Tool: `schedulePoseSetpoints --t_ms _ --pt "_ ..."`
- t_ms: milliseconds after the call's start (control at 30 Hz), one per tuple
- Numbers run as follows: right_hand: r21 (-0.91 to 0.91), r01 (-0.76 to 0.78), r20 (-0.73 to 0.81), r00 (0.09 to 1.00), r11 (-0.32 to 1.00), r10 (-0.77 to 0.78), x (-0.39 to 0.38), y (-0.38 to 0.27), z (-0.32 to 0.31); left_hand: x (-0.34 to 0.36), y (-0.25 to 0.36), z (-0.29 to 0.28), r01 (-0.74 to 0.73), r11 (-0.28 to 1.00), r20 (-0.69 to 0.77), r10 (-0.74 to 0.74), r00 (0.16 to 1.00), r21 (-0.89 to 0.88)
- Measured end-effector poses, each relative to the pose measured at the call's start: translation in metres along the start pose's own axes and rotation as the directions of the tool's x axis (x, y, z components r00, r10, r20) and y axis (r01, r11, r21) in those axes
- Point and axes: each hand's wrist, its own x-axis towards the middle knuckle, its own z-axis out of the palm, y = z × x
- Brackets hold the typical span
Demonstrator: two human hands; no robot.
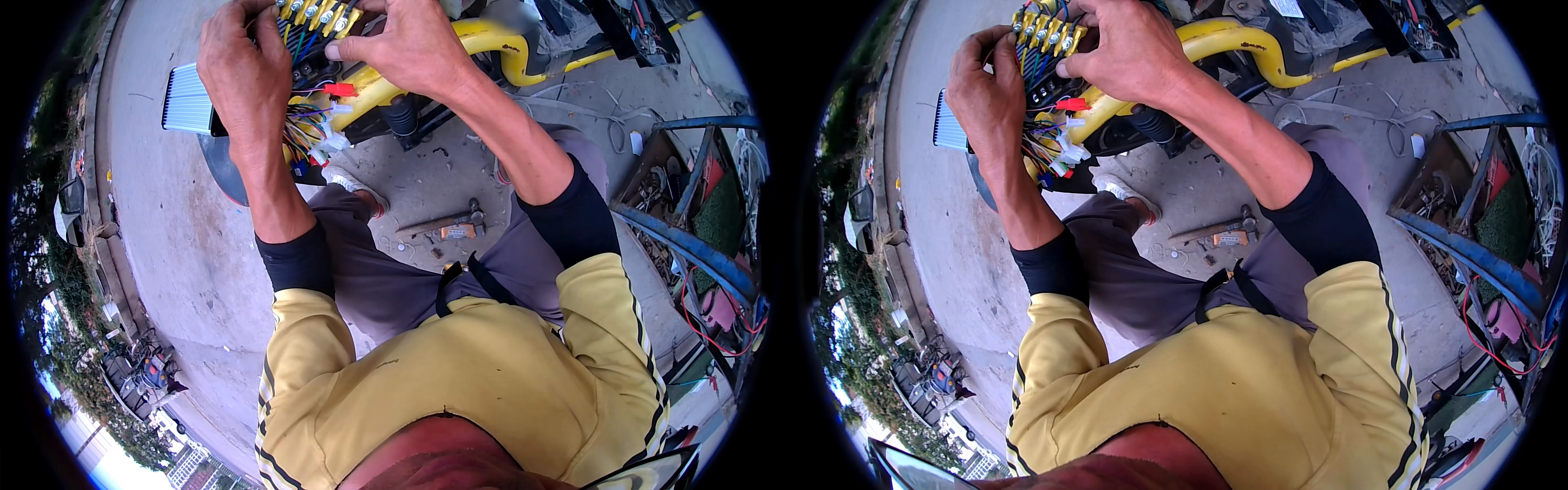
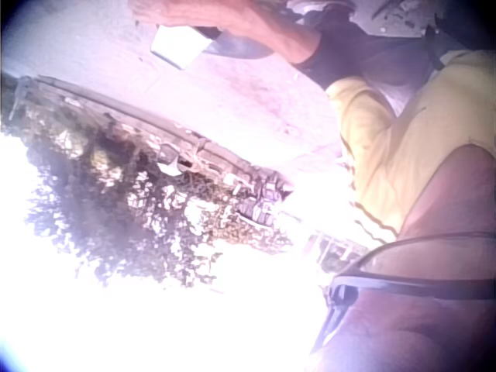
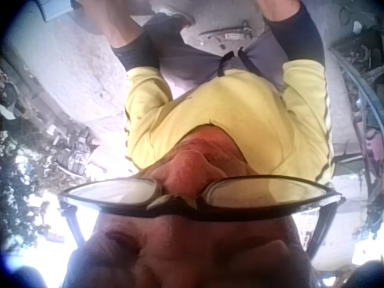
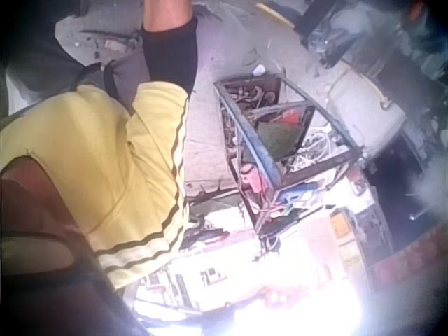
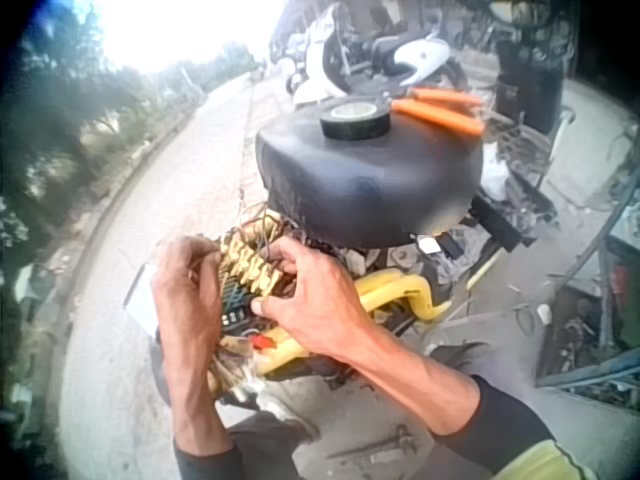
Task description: The person works on the exposed wiring of a yellow electric scooter, stripping wire ends, twisting connections, and using a screwdriver to tighten terminals on a yellow connector block. The person also uses a multimeter to test the circuit.
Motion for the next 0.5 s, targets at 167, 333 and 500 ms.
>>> schedulePoseSetpoints --t_ms 167,333,500 --pt "0.001 0.004 -0.006 1.0 1.0 -0.004 -0.0002 0.0 0.0001 0.0 0.0003 -0.0002 0.0 1.0 -0.001 0.0 1.0 -0.006" --pt "0.022 -0.003 0.001 1.0 1.0 0.003 -0.0007 -0.0006 -0.0009 0.0001 0.0005 -0.0002 -0.003 1.0 -0.001 0.003 1.0 0.003" --pt "0.029 0.011 0.003 1.0 1.0 -0.011 0.0 -0.0003 -0.0004 0.0006 0.0005 -0.0005 -0.007 1.0 0.0 0.007 1.0 0.008"
